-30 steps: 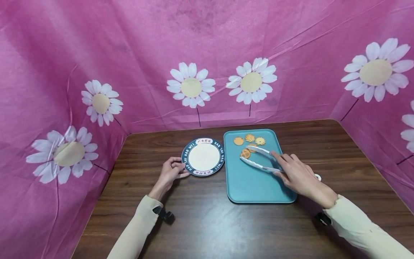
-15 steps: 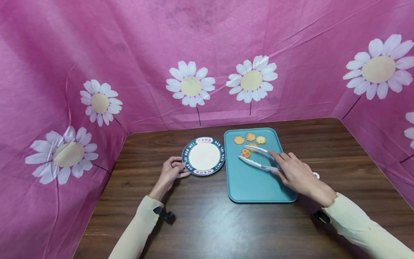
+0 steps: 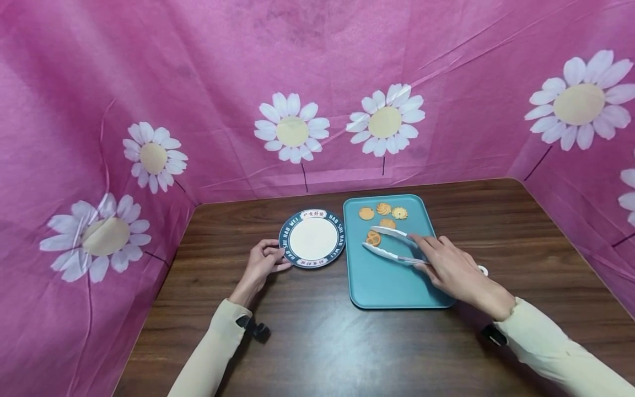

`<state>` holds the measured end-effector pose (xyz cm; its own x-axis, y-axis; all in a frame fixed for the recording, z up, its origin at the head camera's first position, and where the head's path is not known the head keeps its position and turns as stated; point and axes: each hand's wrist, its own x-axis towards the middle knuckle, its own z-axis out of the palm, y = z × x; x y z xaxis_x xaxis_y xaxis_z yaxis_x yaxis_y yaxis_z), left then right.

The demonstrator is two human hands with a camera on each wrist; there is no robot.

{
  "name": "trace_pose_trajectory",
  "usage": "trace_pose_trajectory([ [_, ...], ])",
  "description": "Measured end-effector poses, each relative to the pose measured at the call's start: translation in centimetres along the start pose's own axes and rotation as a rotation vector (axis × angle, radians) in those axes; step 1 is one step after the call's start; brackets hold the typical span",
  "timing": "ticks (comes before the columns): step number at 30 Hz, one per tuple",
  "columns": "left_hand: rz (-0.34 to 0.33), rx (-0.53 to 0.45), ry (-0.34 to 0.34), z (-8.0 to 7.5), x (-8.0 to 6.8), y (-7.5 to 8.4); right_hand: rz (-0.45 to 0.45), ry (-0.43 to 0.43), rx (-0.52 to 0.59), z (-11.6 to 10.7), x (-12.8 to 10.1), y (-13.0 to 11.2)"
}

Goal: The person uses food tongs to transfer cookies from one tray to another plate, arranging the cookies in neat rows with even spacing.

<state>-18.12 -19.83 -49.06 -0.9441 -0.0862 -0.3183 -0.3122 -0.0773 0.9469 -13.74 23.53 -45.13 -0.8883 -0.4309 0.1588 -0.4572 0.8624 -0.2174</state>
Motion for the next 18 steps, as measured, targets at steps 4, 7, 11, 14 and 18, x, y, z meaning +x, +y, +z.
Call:
trace_pose_trajectory([
  [4,0.001,-0.005,0.0,-0.13,-0.11,-0.15,0.012,-0.034,0.019,0.1,-0.16,0.0],
  [7,0.0,-0.005,0.0,-0.17,-0.17,-0.21,0.017,-0.049,0.027,0.2,-0.29,-0.03],
  [11,-0.006,0.0,0.002,-0.15,-0.16,-0.17,0.004,-0.028,0.025,0.27,-0.42,-0.08],
  [14,-0.002,0.0,0.001,-0.12,-0.09,-0.07,-0.006,-0.007,0.024,0.3,-0.42,-0.04],
  [18,0.009,-0.005,-0.006,-0.07,-0.01,0.0,-0.001,0.0,0.022,0.34,-0.33,0.06],
])
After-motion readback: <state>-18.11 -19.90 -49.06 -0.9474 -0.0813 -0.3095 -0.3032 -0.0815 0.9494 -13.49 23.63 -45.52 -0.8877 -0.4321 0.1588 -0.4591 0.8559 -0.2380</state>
